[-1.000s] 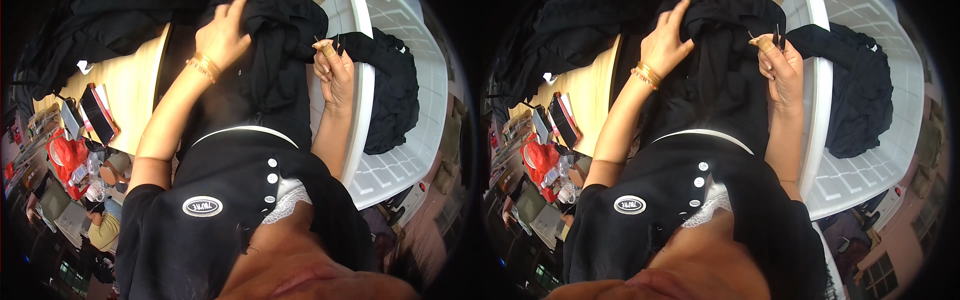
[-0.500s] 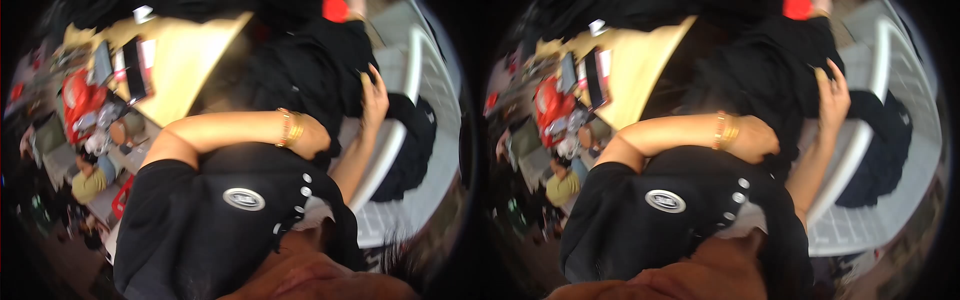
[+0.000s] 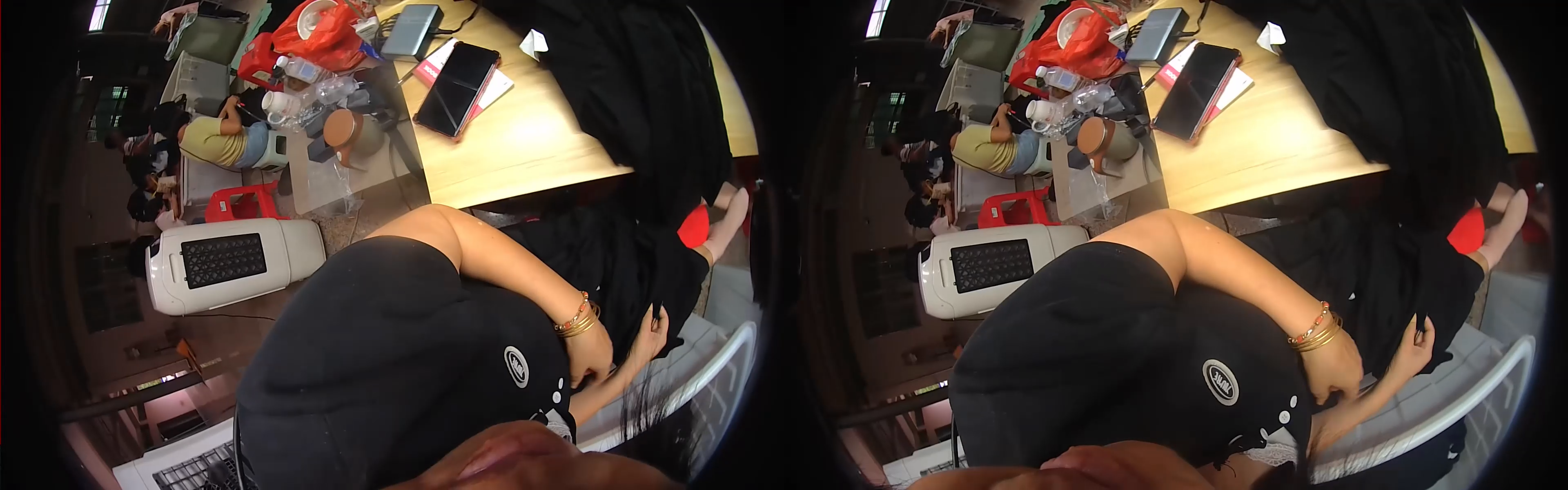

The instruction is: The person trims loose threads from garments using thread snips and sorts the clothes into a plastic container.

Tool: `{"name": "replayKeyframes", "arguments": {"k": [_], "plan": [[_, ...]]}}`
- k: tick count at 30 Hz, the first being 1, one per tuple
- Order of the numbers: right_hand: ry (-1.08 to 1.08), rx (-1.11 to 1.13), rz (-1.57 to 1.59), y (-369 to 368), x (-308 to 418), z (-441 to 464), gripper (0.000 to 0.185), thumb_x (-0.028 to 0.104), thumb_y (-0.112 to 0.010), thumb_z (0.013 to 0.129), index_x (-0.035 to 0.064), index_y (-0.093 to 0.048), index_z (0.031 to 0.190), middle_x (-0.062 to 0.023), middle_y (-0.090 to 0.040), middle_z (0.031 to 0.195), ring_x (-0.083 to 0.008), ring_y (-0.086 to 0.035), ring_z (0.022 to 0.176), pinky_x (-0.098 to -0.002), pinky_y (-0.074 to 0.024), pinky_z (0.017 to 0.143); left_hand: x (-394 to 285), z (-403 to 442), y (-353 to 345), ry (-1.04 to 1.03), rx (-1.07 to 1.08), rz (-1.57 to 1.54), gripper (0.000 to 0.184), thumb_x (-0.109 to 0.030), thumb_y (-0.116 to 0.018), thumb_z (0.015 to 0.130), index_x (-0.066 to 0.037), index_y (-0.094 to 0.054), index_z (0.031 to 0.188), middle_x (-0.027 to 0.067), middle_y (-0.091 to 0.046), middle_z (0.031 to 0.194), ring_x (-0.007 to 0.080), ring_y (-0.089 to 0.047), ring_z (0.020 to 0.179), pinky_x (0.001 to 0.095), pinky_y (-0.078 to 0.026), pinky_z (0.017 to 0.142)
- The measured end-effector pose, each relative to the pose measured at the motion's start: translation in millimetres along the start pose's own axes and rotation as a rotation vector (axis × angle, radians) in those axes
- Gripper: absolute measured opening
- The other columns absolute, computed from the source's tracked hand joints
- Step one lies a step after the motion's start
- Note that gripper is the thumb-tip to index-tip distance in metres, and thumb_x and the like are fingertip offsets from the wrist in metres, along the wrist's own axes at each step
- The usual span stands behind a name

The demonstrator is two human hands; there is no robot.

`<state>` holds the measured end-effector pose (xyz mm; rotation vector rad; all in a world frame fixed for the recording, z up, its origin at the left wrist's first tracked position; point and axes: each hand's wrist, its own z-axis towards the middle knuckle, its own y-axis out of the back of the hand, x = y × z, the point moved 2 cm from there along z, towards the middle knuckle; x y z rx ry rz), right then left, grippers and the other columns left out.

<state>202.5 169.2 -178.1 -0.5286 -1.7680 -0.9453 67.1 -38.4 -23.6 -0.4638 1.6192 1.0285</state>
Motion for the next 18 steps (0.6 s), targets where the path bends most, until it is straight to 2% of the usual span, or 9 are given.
{"name": "replayKeyframes", "arguments": {"k": [4, 6, 8, 9, 12, 13, 14, 16, 18], "plan": [[0.043, 0.019, 0.034, 3, 2, -1, 0.012, 0.006, -0.068, 0.098, -0.0032, -0.067, 0.106, -0.0018, -0.068, 0.097, -0.0064, -0.061, 0.086, -0.0215, -0.0484, 0.078, 29, 9, 8, 0.067, -0.415, -0.224, 0.047, -0.030, -0.076, 0.085, -0.004, -0.068, 0.124, 0.0130, -0.075, 0.094, 0.0267, -0.072, 0.088, 0.0403, -0.056, 0.079], [-0.031, 0.020, 0.061, 8, 11, -5, 0.011, 0.007, -0.068, 0.099, -0.0017, -0.067, 0.105, -0.0007, -0.067, 0.094, -0.0060, -0.059, 0.084, -0.0215, -0.0471, 0.075, 36, -3, 21, 0.288, -0.521, -0.723, 0.054, -0.031, -0.074, 0.090, 0.005, -0.062, 0.128, 0.0135, -0.073, 0.094, 0.0212, -0.073, 0.087, 0.0339, -0.061, 0.068], [-0.121, -0.036, 0.234, 1, 82, -37, 0.013, 0.016, -0.071, 0.097, 0.0040, -0.066, 0.097, 0.0086, -0.051, 0.069, 0.0013, -0.039, 0.056, -0.0188, -0.0271, 0.048, 54, -8, 26, 0.322, -0.586, -1.084, 0.065, -0.037, -0.069, 0.094, 0.012, -0.050, 0.133, 0.0259, -0.063, 0.121, 0.0306, -0.074, 0.085, 0.0404, -0.065, 0.065], [-0.095, -0.049, 0.371, 5, 87, -41, 0.014, 0.015, -0.072, 0.097, 0.0050, -0.063, 0.101, 0.0112, -0.043, 0.062, 0.0028, -0.028, 0.048, -0.0205, -0.0166, 0.044, 51, -18, 33, 0.298, -0.611, -1.191, 0.067, -0.045, -0.063, 0.097, 0.009, -0.049, 0.135, 0.0307, -0.058, 0.127, 0.0356, -0.073, 0.089, 0.0445, -0.065, 0.067], [-0.075, -0.076, 0.664, 8, 123, -66, 0.037, 0.005, -0.074, 0.089, -0.0045, -0.060, 0.122, 0.0038, -0.053, 0.065, -0.0010, -0.037, 0.048, -0.0181, -0.0244, 0.046, 36, -30, 55, 0.385, -0.661, -1.490, 0.082, -0.053, -0.058, 0.099, -0.006, -0.024, 0.157, 0.0445, -0.027, 0.151, 0.0515, -0.067, 0.106, 0.0562, -0.062, 0.080], [-0.093, -0.031, 0.724, -1, 161, -83, 0.040, 0.000, -0.075, 0.086, -0.0060, -0.061, 0.123, -0.0016, -0.061, 0.073, -0.0023, -0.041, 0.051, -0.0186, -0.0282, 0.047, 27, -29, 63, 0.449, -0.708, -1.533, 0.077, -0.050, -0.056, 0.101, -0.009, -0.025, 0.157, 0.0360, -0.022, 0.158, 0.0544, -0.064, 0.110, 0.0579, -0.062, 0.083], [0.034, 0.072, 0.839, -7, 157, -93, 0.042, -0.006, -0.073, 0.083, -0.0072, -0.063, 0.123, -0.0057, -0.066, 0.082, -0.0052, -0.050, 0.054, -0.0194, -0.0347, 0.049, 29, -25, 62, 0.288, -0.759, -1.436, 0.070, -0.046, -0.057, 0.101, -0.008, -0.033, 0.154, 0.0245, -0.040, 0.154, 0.0460, -0.065, 0.113, 0.0564, -0.062, 0.083], [0.116, 0.396, 0.772, -28, 195, -107, 0.033, -0.001, -0.078, 0.082, -0.0046, -0.065, 0.112, -0.0020, -0.064, 0.078, -0.0040, -0.051, 0.057, -0.0203, -0.0371, 0.052, 40, -24, 66, 0.256, -0.613, -1.578, 0.057, -0.043, -0.058, 0.101, -0.005, -0.050, 0.144, 0.0141, -0.061, 0.138, 0.0324, -0.068, 0.113, 0.0485, -0.063, 0.084], [0.153, 0.657, 0.559, -47, 217, -114, 0.025, 0.003, -0.083, 0.080, -0.0020, -0.068, 0.100, 0.0018, -0.062, 0.075, -0.0029, -0.051, 0.061, -0.0211, -0.0396, 0.055, 37, -11, 71, 0.216, -0.676, -1.575, 0.039, -0.028, -0.063, 0.099, 0.000, -0.064, 0.126, 0.0118, -0.072, 0.117, 0.0216, -0.070, 0.105, 0.0391, -0.062, 0.085]]}}
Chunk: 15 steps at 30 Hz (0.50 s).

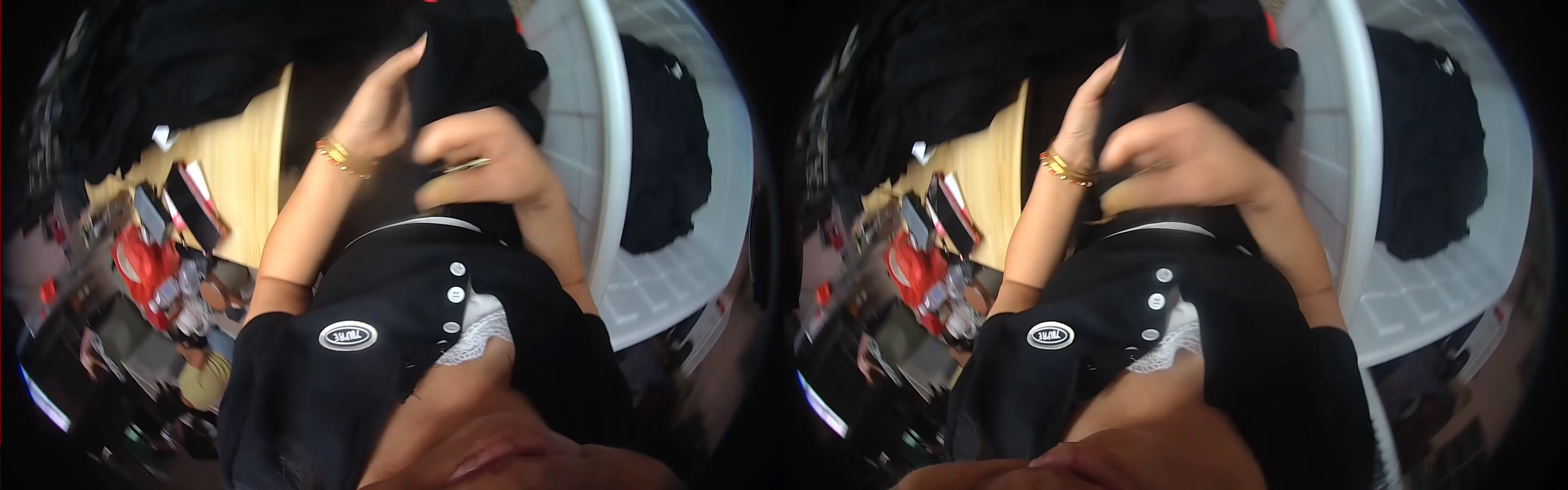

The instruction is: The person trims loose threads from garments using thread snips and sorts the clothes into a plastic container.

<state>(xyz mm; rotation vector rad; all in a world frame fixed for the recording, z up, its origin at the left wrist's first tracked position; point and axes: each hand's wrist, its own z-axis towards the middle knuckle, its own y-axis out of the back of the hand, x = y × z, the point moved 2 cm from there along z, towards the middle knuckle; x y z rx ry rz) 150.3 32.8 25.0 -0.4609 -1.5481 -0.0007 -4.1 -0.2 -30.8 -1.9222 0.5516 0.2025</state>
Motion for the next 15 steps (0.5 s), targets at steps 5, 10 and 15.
{"name": "replayKeyframes", "arguments": {"k": [5, 10, 15], "plan": [[-0.073, 0.110, -0.225, -12, -12, -6, 0.027, 0.015, -0.074, 0.090, -0.0012, -0.072, 0.112, 0.0021, -0.048, 0.058, -0.0051, -0.040, 0.053, -0.0263, -0.0318, 0.050, -26, -5, -9, -0.089, -0.151, 0.566, 0.015, 0.004, -0.062, 0.081, 0.008, -0.074, 0.088, 0.0137, -0.075, 0.083, 0.0187, -0.071, 0.073, 0.0316, -0.060, 0.078], [0.108, 0.066, -0.104, 41, 7, -56, 0.026, 0.008, -0.077, 0.085, 0.0009, -0.076, 0.110, 0.0035, -0.055, 0.062, -0.0031, -0.040, 0.052, -0.0228, -0.0323, 0.051, -87, -46, -6, -0.140, -0.043, 0.377, 0.016, -0.002, -0.064, 0.077, 0.004, -0.073, 0.089, 0.0123, -0.073, 0.087, 0.0175, -0.069, 0.081, 0.0295, -0.054, 0.083], [0.388, -0.612, 0.028, 78, -36, -85, 0.017, 0.012, -0.068, 0.093, 0.0028, -0.076, 0.105, -0.0035, -0.072, 0.081, 0.0007, -0.046, 0.053, -0.0141, -0.0344, 0.051, -112, -95, -2, -0.079, -0.009, 0.548, 0.022, -0.004, -0.067, 0.080, 0.004, -0.070, 0.101, 0.0141, -0.069, 0.101, 0.0201, -0.065, 0.095, 0.0310, -0.052, 0.088]]}}
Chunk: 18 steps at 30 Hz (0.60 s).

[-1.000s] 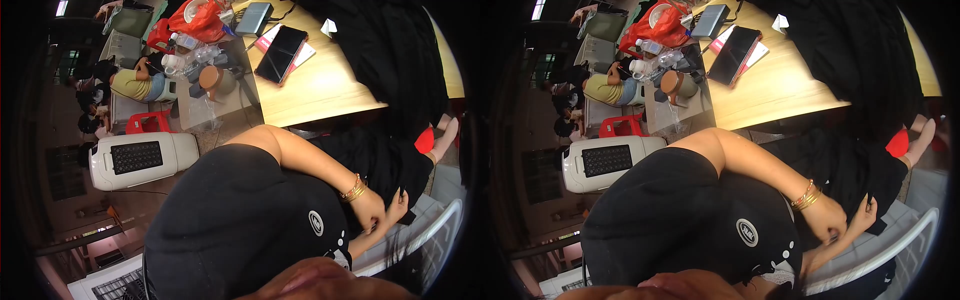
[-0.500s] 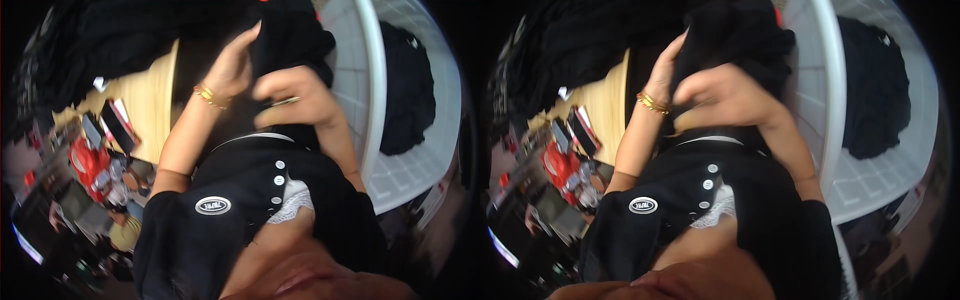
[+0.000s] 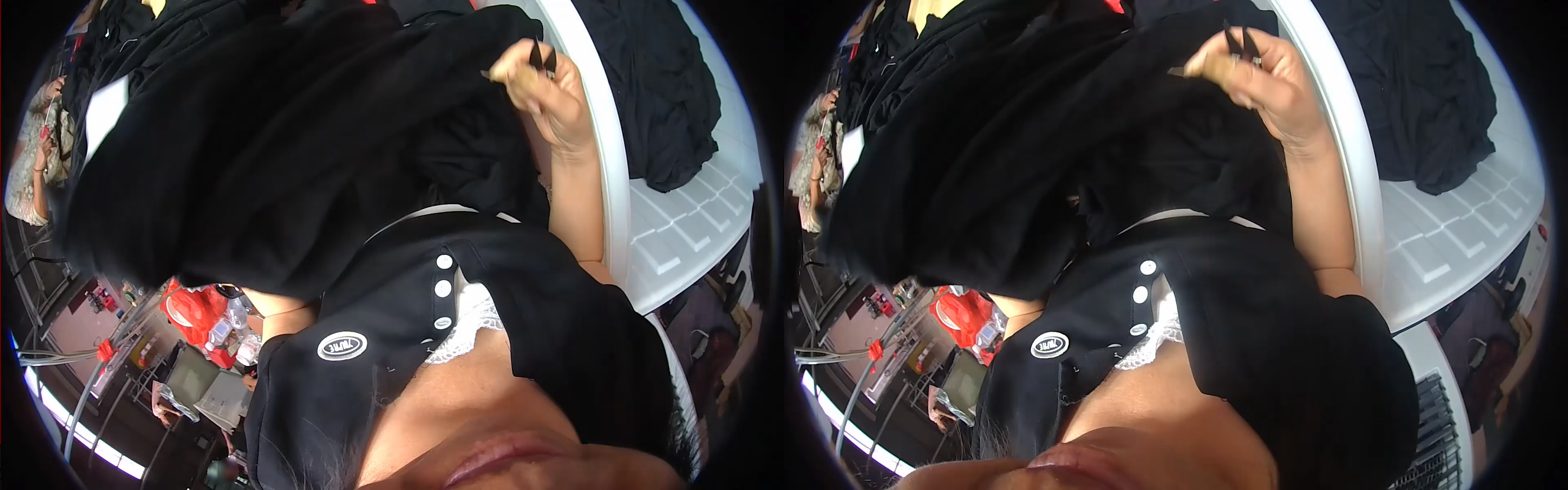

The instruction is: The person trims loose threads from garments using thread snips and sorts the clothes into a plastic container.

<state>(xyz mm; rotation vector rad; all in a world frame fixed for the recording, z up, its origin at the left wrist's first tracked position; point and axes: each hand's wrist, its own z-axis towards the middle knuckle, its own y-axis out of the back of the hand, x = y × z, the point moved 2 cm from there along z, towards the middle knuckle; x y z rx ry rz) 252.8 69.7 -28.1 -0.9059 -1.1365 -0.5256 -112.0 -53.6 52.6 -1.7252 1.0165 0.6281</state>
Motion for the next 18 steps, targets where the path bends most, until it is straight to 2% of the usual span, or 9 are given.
{"name": "replayKeyframes", "arguments": {"k": [2, 5, 6, 7, 9, 11, 13, 16, 18], "plan": [[-0.063, -0.234, -0.144, 7, -12, 0, 0.024, 0.015, -0.071, 0.095, 0.0014, -0.072, 0.114, -0.0015, -0.071, 0.087, 0.0009, -0.052, 0.060, -0.0146, -0.0388, 0.055, -1, -11, 5, 0.069, 0.000, 0.155, 0.026, -0.005, -0.069, 0.082, 0.003, -0.069, 0.106, 0.0148, -0.067, 0.106, 0.0211, -0.063, 0.100, 0.0315, -0.051, 0.091], [-0.058, -0.481, -0.203, 0, -43, 5, 0.031, 0.015, -0.071, 0.095, -0.0001, -0.068, 0.122, 0.0068, -0.058, 0.076, 0.0013, -0.041, 0.061, -0.0168, -0.0281, 0.054, -5, -20, 10, 0.192, -0.025, 0.523, 0.031, -0.006, -0.071, 0.083, 0.003, -0.067, 0.113, 0.0159, -0.065, 0.115, 0.0227, -0.061, 0.109, 0.0324, -0.049, 0.094], [-0.148, -0.405, -0.324, 7, -55, 0, 0.036, 0.013, -0.071, 0.095, 0.0013, -0.065, 0.129, 0.0039, -0.064, 0.085, -0.0007, -0.049, 0.067, -0.0173, -0.0374, 0.059, -8, -20, 11, 0.233, -0.035, 0.675, 0.033, -0.007, -0.072, 0.084, 0.003, -0.067, 0.115, 0.0163, -0.064, 0.117, 0.0232, -0.060, 0.111, 0.0327, -0.049, 0.095], [-0.112, -0.383, -0.300, 12, -80, -2, 0.027, 0.011, -0.070, 0.096, 0.0006, -0.069, 0.121, 0.0020, -0.067, 0.090, -0.0031, -0.057, 0.075, -0.0199, -0.0462, 0.069, -11, -19, 13, 0.269, -0.049, 0.839, 0.035, -0.007, -0.072, 0.085, 0.003, -0.066, 0.117, 0.0166, -0.063, 0.120, 0.0237, -0.059, 0.114, 0.0330, -0.048, 0.097], [-0.241, -0.225, -0.490, 15, -93, -10, 0.018, 0.011, -0.069, 0.097, -0.0025, -0.070, 0.109, 0.0031, -0.066, 0.086, -0.0045, -0.061, 0.082, -0.0220, -0.0499, 0.076, -16, -12, 7, 0.244, -0.083, 1.171, 0.039, -0.008, -0.074, 0.086, 0.003, -0.065, 0.122, 0.0173, -0.061, 0.126, 0.0248, -0.057, 0.120, 0.0336, -0.047, 0.099], [-0.311, -0.151, -0.481, 3, -84, -15, 0.016, 0.013, -0.069, 0.097, -0.0033, -0.070, 0.100, 0.0050, -0.065, 0.083, -0.0018, -0.056, 0.078, -0.0206, -0.0470, 0.071, -14, 2, -13, 0.052, -0.115, 1.368, 0.043, -0.009, -0.075, 0.087, 0.003, -0.064, 0.127, 0.0180, -0.059, 0.131, 0.0258, -0.055, 0.125, 0.0341, -0.046, 0.101], [-0.279, -0.051, -0.405, -10, -70, -16, 0.016, 0.013, -0.070, 0.096, -0.0028, -0.071, 0.099, 0.0049, -0.063, 0.081, -0.0014, -0.055, 0.075, -0.0204, -0.0459, 0.068, -6, 17, -39, -0.245, -0.100, 1.367, 0.037, -0.011, -0.073, 0.090, 0.004, -0.065, 0.123, 0.0122, -0.063, 0.121, 0.0200, -0.060, 0.114, 0.0300, -0.047, 0.094], [-0.389, 0.118, -0.334, -26, -67, -17, 0.016, 0.014, -0.072, 0.094, -0.0016, -0.072, 0.097, 0.0026, -0.066, 0.079, -0.0030, -0.056, 0.072, -0.0217, -0.0469, 0.066, 16, 52, -72, -0.158, -0.047, 0.870, 0.027, -0.010, -0.062, 0.099, 0.000, -0.068, 0.124, 0.0055, -0.070, 0.115, 0.0138, -0.064, 0.108, 0.0269, -0.047, 0.097], [-0.394, 0.166, -0.383, -33, -78, -20, 0.016, 0.013, -0.072, 0.093, -0.0028, -0.072, 0.097, 0.0022, -0.066, 0.077, -0.0034, -0.057, 0.072, -0.0217, -0.0467, 0.067, 30, 89, -83, -0.146, -0.031, 1.136, 0.025, -0.018, -0.065, 0.098, -0.002, -0.072, 0.116, 0.0029, -0.073, 0.104, 0.0104, -0.066, 0.092, 0.0240, -0.050, 0.078]]}}
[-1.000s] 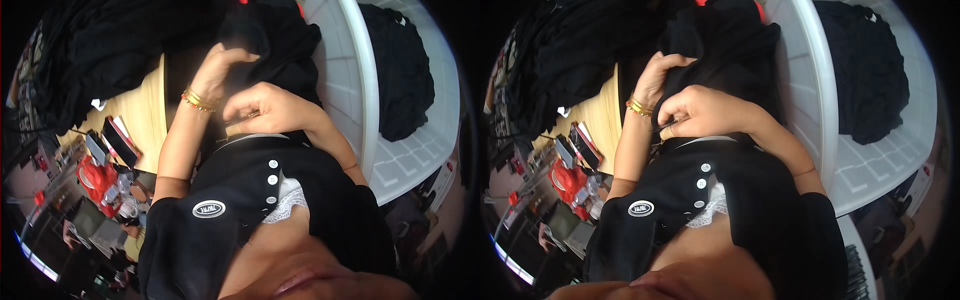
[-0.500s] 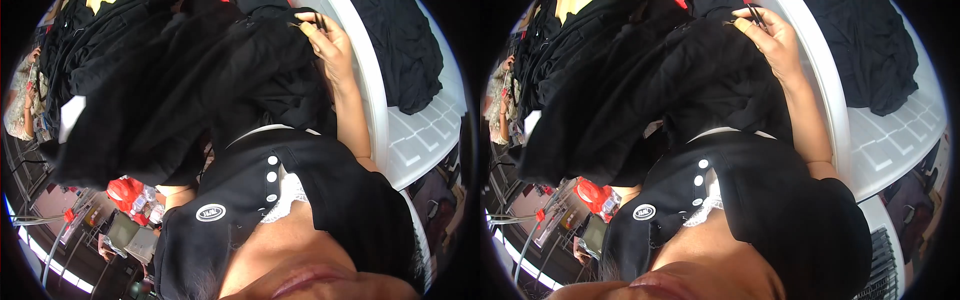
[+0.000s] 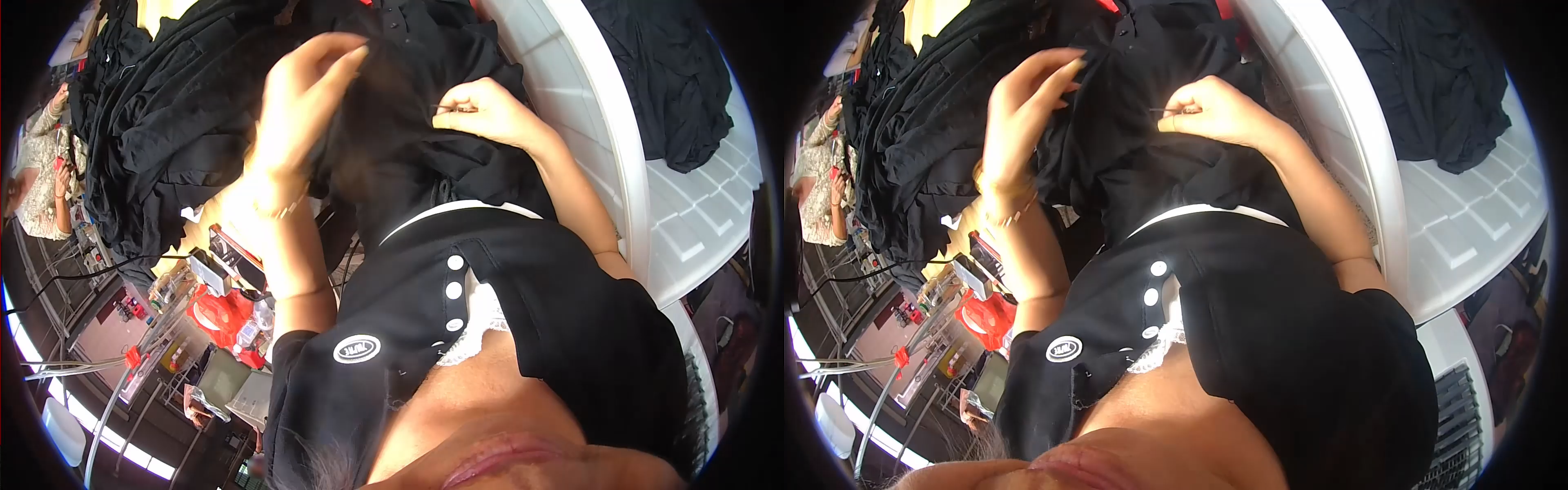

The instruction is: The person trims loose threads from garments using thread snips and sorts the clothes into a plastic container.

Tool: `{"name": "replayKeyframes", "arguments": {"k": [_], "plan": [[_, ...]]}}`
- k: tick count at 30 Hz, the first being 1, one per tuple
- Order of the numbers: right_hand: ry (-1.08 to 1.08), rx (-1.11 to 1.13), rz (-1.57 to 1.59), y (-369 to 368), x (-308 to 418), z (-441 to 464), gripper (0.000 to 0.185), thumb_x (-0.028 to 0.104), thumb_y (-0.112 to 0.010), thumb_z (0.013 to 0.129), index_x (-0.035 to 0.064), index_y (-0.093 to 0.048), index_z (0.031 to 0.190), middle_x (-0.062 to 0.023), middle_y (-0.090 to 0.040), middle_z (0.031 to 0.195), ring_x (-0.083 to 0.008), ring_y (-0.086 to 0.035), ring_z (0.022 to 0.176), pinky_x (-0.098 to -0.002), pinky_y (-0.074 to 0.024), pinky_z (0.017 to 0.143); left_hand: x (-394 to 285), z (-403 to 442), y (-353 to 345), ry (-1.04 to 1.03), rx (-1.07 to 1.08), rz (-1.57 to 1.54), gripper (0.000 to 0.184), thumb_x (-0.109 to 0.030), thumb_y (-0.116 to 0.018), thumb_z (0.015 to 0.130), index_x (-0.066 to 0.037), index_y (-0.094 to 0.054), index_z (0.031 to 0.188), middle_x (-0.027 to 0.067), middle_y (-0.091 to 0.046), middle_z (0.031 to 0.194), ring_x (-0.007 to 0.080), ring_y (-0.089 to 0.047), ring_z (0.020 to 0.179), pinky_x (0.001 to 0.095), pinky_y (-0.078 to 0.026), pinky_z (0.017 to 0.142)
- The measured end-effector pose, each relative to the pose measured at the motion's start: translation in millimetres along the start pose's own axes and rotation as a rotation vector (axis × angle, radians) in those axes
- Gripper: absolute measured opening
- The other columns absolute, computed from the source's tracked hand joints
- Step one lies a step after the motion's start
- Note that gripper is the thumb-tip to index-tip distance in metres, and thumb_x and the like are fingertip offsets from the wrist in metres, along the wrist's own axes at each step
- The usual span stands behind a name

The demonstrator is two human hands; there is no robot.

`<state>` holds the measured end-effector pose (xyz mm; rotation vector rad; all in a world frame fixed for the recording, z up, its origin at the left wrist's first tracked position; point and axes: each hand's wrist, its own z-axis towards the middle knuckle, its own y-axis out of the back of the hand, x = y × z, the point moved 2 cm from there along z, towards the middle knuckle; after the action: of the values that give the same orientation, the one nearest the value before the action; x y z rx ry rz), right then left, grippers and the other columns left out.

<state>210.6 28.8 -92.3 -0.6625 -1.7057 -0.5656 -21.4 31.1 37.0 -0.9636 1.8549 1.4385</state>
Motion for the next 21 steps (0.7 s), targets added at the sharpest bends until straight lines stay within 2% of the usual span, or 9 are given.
{"name": "replayKeyframes", "arguments": {"k": [3, 5, 7, 11, 13, 14, 16, 18, 21], "plan": [[-0.071, 0.068, -0.069, -5, -1, 1, 0.017, 0.012, -0.073, 0.092, -0.0038, -0.072, 0.099, 0.0019, -0.066, 0.075, -0.0036, -0.054, 0.071, -0.0227, -0.0440, 0.064, 25, 58, -37, -0.233, -0.097, 0.274, 0.032, -0.028, -0.069, 0.094, 0.001, -0.073, 0.104, 0.0112, -0.072, 0.081, 0.0145, -0.069, 0.071, 0.0288, -0.053, 0.065], [-0.131, 0.094, -0.096, -6, 6, -1, 0.017, 0.012, -0.074, 0.092, -0.0038, -0.072, 0.098, 0.0019, -0.066, 0.074, -0.0036, -0.053, 0.070, -0.0232, -0.0424, 0.063, 29, 88, -53, -0.203, -0.116, 0.594, 0.045, -0.043, -0.072, 0.089, 0.002, -0.074, 0.094, 0.0194, -0.073, 0.083, 0.0319, -0.072, 0.077, 0.0374, -0.056, 0.074], [-0.146, 0.119, -0.111, -4, 5, -1, 0.016, 0.011, -0.073, 0.093, -0.0040, -0.072, 0.099, 0.0005, -0.068, 0.078, -0.0044, -0.057, 0.073, -0.0229, -0.0458, 0.067, 39, 99, -75, -0.009, -0.022, 0.734, 0.048, -0.047, -0.074, 0.084, 0.001, -0.075, 0.092, 0.0203, -0.074, 0.087, 0.0371, -0.071, 0.082, 0.0391, -0.056, 0.079], [-0.039, 0.136, 0.034, 5, -6, -4, 0.013, 0.007, -0.070, 0.094, -0.0038, -0.072, 0.101, -0.0035, -0.073, 0.090, -0.0074, -0.066, 0.085, -0.0238, -0.0527, 0.077, 75, 91, -79, 0.009, -0.009, 0.579, 0.042, -0.040, -0.076, 0.081, 0.000, -0.076, 0.095, 0.0181, -0.074, 0.087, 0.0329, -0.072, 0.081, 0.0376, -0.057, 0.080], [0.099, -0.022, 0.233, 13, -4, -2, 0.019, 0.009, -0.073, 0.093, -0.0013, -0.071, 0.109, -0.0024, -0.074, 0.093, -0.0060, -0.062, 0.078, -0.0217, -0.0496, 0.073, 86, 72, -70, 0.007, -0.043, 0.454, 0.037, -0.034, -0.077, 0.081, 0.000, -0.076, 0.096, 0.0166, -0.075, 0.087, 0.0298, -0.073, 0.080, 0.0368, -0.057, 0.078], [0.163, -0.146, 0.171, 19, 0, 2, 0.023, 0.009, -0.074, 0.092, 0.0001, -0.071, 0.113, -0.0009, -0.073, 0.090, -0.0042, -0.059, 0.074, -0.0215, -0.0479, 0.069, 87, 63, -67, 0.017, -0.071, 0.353, 0.027, -0.025, -0.078, 0.084, 0.000, -0.076, 0.095, 0.0100, -0.075, 0.082, 0.0185, -0.070, 0.074, 0.0315, -0.056, 0.071], [0.174, -0.328, -0.071, 34, 9, 8, 0.033, 0.012, -0.078, 0.089, 0.0057, -0.069, 0.120, 0.0017, -0.068, 0.076, -0.0017, -0.050, 0.064, -0.0223, -0.0423, 0.061, 93, 53, -63, 0.069, -0.112, 0.168, 0.021, -0.020, -0.077, 0.087, 0.000, -0.075, 0.095, 0.0056, -0.073, 0.081, 0.0124, -0.067, 0.070, 0.0273, -0.053, 0.067], [0.136, -0.394, -0.356, 38, 7, 17, 0.031, 0.016, -0.081, 0.087, 0.0064, -0.071, 0.114, -0.0010, -0.062, 0.068, -0.0054, -0.053, 0.062, -0.0238, -0.0422, 0.060, 98, 44, -64, 0.119, -0.174, -0.088, 0.014, -0.015, -0.075, 0.092, -0.002, -0.074, 0.097, -0.0017, -0.070, 0.083, 0.0047, -0.060, 0.070, 0.0213, -0.049, 0.065], [0.115, -0.370, -0.475, 38, 5, 17, 0.025, 0.015, -0.081, 0.085, 0.0039, -0.073, 0.107, -0.0016, -0.064, 0.072, -0.0064, -0.056, 0.065, -0.0243, -0.0436, 0.060, 88, 29, -61, 0.089, -0.220, -0.574, 0.013, -0.014, -0.075, 0.093, -0.004, -0.074, 0.101, -0.0025, -0.070, 0.087, 0.0050, -0.061, 0.074, 0.0204, -0.048, 0.068]]}}
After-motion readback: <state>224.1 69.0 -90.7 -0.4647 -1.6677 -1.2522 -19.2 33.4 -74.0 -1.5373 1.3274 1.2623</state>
